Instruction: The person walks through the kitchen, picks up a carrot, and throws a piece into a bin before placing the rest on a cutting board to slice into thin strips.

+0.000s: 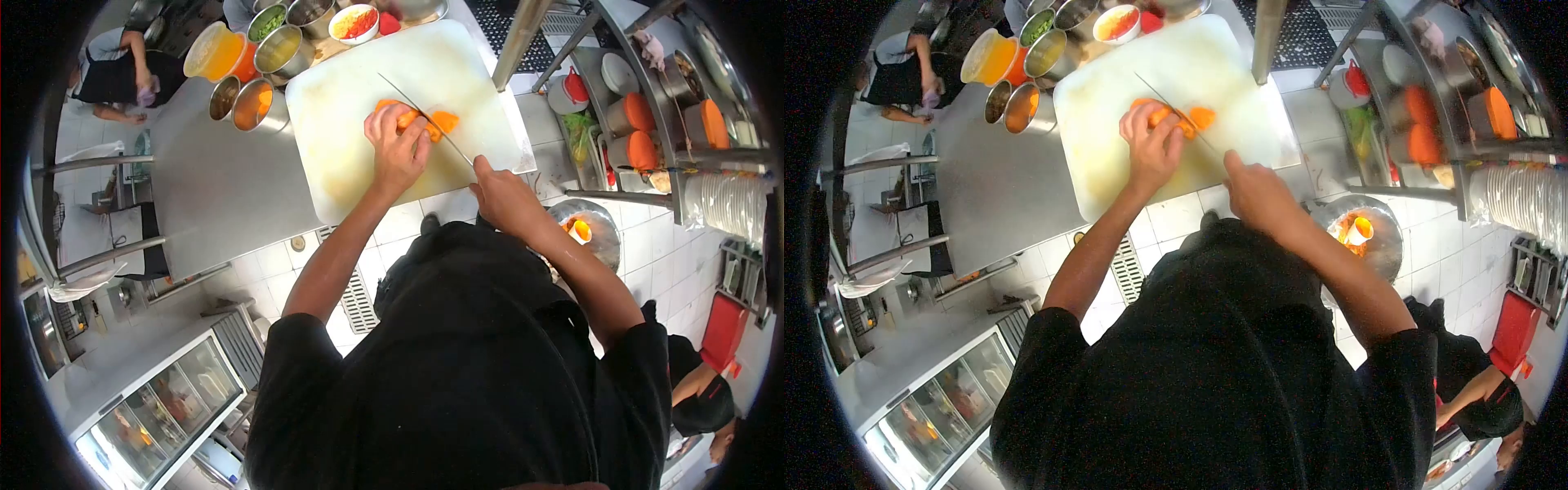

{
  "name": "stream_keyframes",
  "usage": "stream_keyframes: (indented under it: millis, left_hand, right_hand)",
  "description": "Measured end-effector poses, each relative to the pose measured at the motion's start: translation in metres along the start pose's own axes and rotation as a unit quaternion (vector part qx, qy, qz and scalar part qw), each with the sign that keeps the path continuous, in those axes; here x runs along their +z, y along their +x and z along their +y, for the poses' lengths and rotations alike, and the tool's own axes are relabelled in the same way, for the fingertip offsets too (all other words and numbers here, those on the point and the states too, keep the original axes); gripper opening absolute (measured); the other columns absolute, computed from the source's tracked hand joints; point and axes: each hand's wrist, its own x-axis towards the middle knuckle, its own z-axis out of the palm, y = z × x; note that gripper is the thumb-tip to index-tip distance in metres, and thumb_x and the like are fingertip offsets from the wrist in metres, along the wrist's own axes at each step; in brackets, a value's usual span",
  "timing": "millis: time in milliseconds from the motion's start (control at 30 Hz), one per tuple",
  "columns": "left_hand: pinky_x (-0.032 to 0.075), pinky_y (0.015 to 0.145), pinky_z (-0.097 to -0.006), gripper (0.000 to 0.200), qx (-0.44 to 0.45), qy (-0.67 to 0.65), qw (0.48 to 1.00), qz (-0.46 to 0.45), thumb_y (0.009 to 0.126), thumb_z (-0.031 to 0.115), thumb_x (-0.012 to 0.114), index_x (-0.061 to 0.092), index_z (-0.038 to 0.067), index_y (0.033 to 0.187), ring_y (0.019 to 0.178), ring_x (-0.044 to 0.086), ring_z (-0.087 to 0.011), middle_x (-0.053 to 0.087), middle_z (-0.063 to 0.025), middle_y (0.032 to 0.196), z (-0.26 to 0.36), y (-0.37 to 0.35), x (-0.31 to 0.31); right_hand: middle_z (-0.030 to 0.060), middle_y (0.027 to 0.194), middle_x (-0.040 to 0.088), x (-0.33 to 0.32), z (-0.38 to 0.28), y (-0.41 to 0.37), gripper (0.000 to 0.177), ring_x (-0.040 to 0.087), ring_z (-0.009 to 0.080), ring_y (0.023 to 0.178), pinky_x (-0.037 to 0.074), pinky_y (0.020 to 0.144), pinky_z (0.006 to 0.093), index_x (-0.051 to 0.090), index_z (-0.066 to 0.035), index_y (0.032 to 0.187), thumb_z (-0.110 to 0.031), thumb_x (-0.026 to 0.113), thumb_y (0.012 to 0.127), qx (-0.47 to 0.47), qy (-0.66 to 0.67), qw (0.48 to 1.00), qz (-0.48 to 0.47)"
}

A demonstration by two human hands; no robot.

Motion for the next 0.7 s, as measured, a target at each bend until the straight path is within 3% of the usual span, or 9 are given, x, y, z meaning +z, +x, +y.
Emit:
stream_keyframes:
  millis: [433,700]
  left_hand:
    - [0.029,0.108,-0.0540,0.023,-0.008,-0.027,1.000,-0.002,0.082,0.010,0.071,0.068,0.009,0.105,0.124,0.046,-0.0335,0.054,-0.0122,0.124,0.003,0.000,-0.001]
    - [0.029,0.107,-0.0524,0.021,-0.018,-0.027,0.999,-0.001,0.080,0.009,0.071,0.067,0.010,0.101,0.123,0.046,-0.0324,0.053,-0.0109,0.121,0.007,0.000,-0.006]
  right_hand:
    - [0.0305,0.094,0.068,-0.002,0.001,0.012,0.025,0.066,0.0499,0.094,0.051,0.084,0.0580,0.047,0.000,0.110,-0.017,0.059,0.097,0.042,-0.007,0.999,-0.023]
    - [0.0293,0.087,0.069,-0.012,-0.017,-0.029,0.025,0.066,0.0499,0.086,0.051,0.079,0.0598,0.047,0.000,0.111,-0.019,0.057,0.098,0.031,-0.036,0.999,0.013]
